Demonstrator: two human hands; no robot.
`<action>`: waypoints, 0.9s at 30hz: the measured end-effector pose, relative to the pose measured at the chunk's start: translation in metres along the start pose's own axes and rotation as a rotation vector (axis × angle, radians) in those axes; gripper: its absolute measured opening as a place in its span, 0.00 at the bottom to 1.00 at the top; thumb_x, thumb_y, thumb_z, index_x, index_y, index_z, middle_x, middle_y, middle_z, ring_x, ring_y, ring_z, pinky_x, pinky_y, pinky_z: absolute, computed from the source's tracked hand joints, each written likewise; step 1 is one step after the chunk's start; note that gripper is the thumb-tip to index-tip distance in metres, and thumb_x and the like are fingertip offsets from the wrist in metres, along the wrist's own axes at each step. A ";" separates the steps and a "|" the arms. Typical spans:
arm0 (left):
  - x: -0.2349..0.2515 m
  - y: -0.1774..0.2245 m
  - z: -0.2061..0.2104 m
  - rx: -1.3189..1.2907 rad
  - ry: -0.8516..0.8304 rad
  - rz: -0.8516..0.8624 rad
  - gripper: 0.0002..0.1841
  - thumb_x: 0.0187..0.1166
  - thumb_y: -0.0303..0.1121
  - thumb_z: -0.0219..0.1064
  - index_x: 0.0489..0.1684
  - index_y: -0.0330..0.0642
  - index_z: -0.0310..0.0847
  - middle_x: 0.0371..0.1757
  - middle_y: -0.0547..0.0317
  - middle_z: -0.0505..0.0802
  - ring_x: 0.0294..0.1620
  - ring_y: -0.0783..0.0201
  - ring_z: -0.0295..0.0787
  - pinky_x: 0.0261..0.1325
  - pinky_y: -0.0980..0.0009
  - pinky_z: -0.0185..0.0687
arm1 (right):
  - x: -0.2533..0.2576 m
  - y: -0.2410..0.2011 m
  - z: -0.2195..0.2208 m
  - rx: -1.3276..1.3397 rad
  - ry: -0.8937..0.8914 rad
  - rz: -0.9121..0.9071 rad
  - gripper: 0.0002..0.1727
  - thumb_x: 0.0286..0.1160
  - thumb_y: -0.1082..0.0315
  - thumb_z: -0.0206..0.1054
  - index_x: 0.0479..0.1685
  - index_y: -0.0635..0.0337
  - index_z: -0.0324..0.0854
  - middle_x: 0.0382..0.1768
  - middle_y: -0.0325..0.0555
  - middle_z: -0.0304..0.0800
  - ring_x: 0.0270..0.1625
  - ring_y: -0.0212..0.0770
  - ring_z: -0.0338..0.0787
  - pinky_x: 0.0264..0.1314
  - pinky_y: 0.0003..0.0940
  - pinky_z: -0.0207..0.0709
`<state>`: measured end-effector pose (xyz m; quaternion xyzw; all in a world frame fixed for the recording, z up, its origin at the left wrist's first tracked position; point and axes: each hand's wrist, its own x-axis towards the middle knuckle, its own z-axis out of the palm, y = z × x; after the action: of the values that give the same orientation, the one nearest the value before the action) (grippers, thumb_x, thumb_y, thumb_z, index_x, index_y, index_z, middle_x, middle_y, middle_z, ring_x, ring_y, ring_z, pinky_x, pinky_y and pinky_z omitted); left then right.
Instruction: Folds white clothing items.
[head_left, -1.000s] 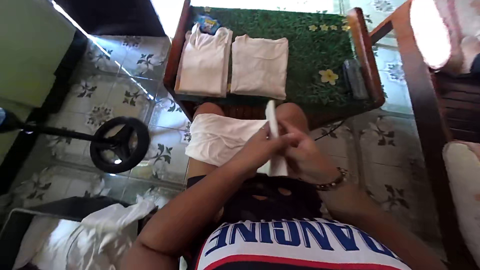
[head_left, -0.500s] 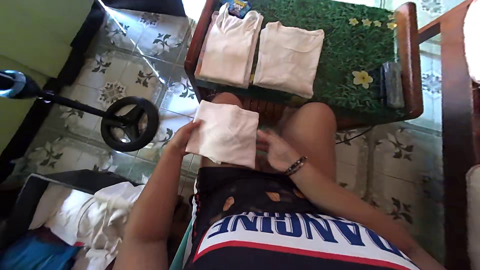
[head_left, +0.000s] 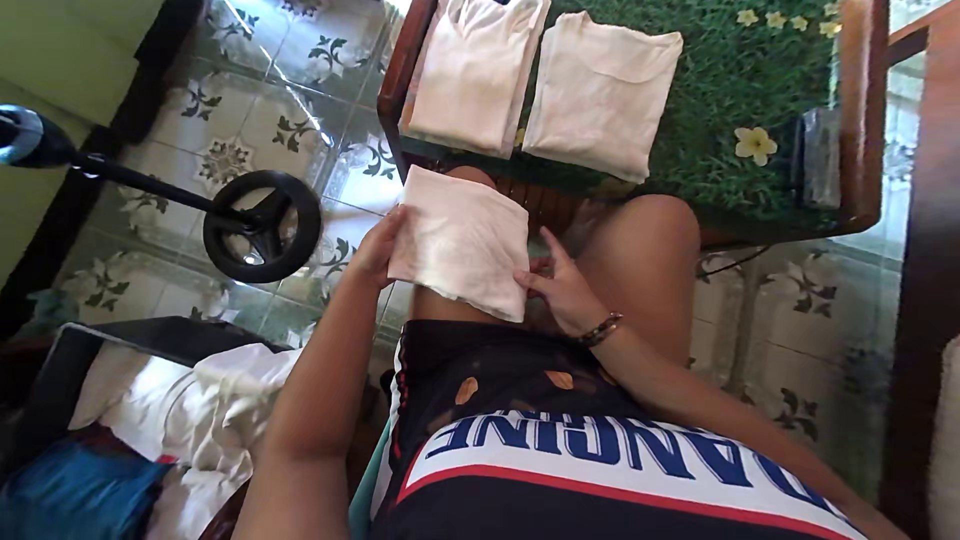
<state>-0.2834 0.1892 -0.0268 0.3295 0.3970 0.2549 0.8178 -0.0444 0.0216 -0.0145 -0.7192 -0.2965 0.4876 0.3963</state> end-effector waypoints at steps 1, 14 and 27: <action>-0.002 -0.003 -0.003 0.023 -0.008 0.013 0.23 0.93 0.52 0.44 0.79 0.55 0.67 0.52 0.58 0.94 0.49 0.63 0.94 0.53 0.60 0.92 | -0.006 0.000 0.000 -0.223 0.047 -0.165 0.54 0.72 0.60 0.76 0.96 0.55 0.43 0.64 0.63 0.79 0.54 0.48 0.86 0.55 0.42 0.83; -0.042 -0.008 -0.019 0.215 -0.087 0.081 0.33 0.85 0.20 0.54 0.90 0.56 0.60 0.71 0.57 0.86 0.56 0.61 0.92 0.57 0.59 0.90 | -0.002 -0.018 0.058 -0.864 -0.064 -1.226 0.14 0.78 0.67 0.63 0.51 0.57 0.93 0.34 0.48 0.89 0.39 0.50 0.86 0.37 0.45 0.74; -0.031 -0.032 -0.021 0.054 -0.065 0.158 0.36 0.82 0.18 0.52 0.91 0.59 0.58 0.71 0.56 0.86 0.55 0.59 0.92 0.55 0.56 0.91 | -0.007 -0.017 0.063 -0.840 -0.007 -1.446 0.14 0.79 0.73 0.60 0.50 0.60 0.93 0.36 0.47 0.91 0.36 0.46 0.85 0.37 0.40 0.72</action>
<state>-0.3126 0.1546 -0.0454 0.3896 0.3499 0.2971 0.7985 -0.1068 0.0426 -0.0101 -0.4383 -0.8432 -0.0357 0.3094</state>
